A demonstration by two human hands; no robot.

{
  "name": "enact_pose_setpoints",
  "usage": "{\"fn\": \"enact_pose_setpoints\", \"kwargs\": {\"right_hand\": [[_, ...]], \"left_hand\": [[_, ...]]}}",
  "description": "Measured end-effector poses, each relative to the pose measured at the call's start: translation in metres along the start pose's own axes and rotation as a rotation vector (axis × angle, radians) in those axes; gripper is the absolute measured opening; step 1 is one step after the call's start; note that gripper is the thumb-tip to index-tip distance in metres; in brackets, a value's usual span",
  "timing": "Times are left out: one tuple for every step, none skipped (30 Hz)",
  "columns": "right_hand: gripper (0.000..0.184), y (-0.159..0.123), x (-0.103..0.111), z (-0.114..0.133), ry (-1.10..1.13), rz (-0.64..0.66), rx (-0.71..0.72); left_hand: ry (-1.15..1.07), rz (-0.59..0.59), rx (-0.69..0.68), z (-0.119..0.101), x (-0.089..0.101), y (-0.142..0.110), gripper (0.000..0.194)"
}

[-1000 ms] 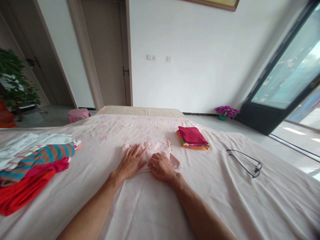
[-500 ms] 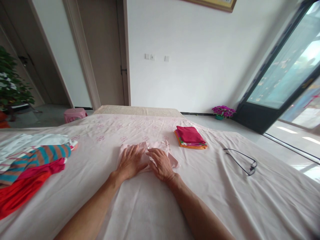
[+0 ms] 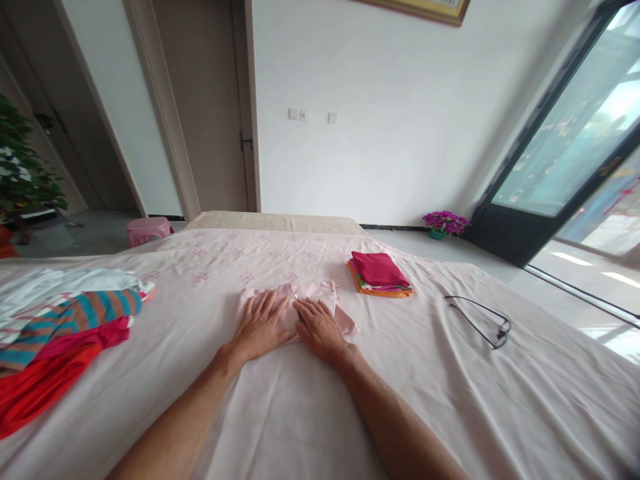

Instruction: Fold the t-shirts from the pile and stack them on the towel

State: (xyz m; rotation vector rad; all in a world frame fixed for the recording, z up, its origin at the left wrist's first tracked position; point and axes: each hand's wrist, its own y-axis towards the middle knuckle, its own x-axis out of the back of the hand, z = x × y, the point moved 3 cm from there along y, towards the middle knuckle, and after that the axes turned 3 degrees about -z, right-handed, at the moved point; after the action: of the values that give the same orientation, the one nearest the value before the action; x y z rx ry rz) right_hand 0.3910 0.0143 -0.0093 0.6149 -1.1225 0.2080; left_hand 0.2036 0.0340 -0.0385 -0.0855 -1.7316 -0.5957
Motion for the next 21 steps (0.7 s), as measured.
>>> {"fn": "enact_pose_setpoints", "kwargs": {"right_hand": [[0.048,0.000,0.000,0.000,0.001,0.000,0.002],[0.048,0.000,-0.001,0.000,0.002,-0.003,0.002],[0.048,0.000,-0.001,0.000,0.003,-0.004,0.002],[0.047,0.000,-0.001,0.000,0.005,-0.007,0.002],[0.047,0.000,-0.002,-0.001,0.007,-0.011,0.001],[0.047,0.000,-0.002,-0.001,0.011,-0.013,0.001],[0.047,0.000,-0.003,-0.001,0.013,-0.014,0.002],[0.047,0.000,-0.003,-0.001,0.014,-0.014,0.003],[0.048,0.000,-0.003,-0.001,0.014,-0.014,0.005],[0.048,0.000,-0.003,-0.001,0.013,-0.015,0.006],[0.048,0.000,-0.003,-0.002,0.012,-0.015,0.008],[0.048,0.000,-0.003,-0.002,0.012,-0.016,0.009],[0.048,0.000,-0.003,-0.002,0.013,-0.017,0.010],[0.048,0.001,-0.003,-0.002,0.015,-0.018,0.010],[0.048,0.001,-0.003,-0.002,0.017,-0.018,0.009],[0.048,0.001,-0.003,-0.002,0.020,-0.017,0.009],[0.047,0.001,-0.003,-0.003,0.022,-0.016,0.008],[0.047,0.001,-0.003,-0.003,0.023,-0.014,0.008],[0.047,0.001,-0.003,-0.003,0.025,-0.013,0.008],[0.047,0.001,-0.003,-0.003,0.025,-0.013,0.006],[0.046,0.001,-0.003,-0.003,0.025,-0.013,0.004]], "left_hand": [[0.003,-0.011,-0.007,0.000,-0.001,-0.001,0.084],[0.007,-0.022,-0.014,0.000,-0.002,-0.001,0.083],[0.011,-0.033,-0.021,0.000,-0.002,-0.002,0.081],[0.016,-0.043,-0.027,0.000,-0.002,-0.002,0.080],[0.020,-0.052,-0.033,-0.001,-0.002,-0.003,0.079],[0.024,-0.058,-0.039,-0.001,-0.001,-0.003,0.078],[0.026,-0.062,-0.046,-0.002,-0.001,-0.004,0.077],[0.029,-0.067,-0.050,-0.002,-0.001,-0.004,0.077],[0.032,-0.073,-0.052,-0.002,-0.001,-0.004,0.076],[0.034,-0.081,-0.053,-0.001,0.000,-0.004,0.076],[0.036,-0.087,-0.054,-0.001,0.000,-0.004,0.076],[0.037,-0.092,-0.052,-0.001,0.000,-0.004,0.075],[0.036,-0.094,-0.050,-0.001,0.000,-0.003,0.074],[0.032,-0.095,-0.047,-0.001,0.001,-0.003,0.073],[0.028,-0.094,-0.043,-0.001,0.002,-0.003,0.071],[0.025,-0.095,-0.034,-0.002,0.003,-0.002,0.069],[0.026,-0.097,-0.021,-0.003,0.005,-0.002,0.066],[0.033,-0.099,-0.004,-0.003,0.008,-0.001,0.064],[0.047,-0.103,0.018,-0.004,0.010,-0.001,0.062],[0.065,-0.108,0.049,-0.004,0.013,-0.001,0.062],[0.081,-0.110,0.090,-0.003,0.015,0.000,0.063]]}}
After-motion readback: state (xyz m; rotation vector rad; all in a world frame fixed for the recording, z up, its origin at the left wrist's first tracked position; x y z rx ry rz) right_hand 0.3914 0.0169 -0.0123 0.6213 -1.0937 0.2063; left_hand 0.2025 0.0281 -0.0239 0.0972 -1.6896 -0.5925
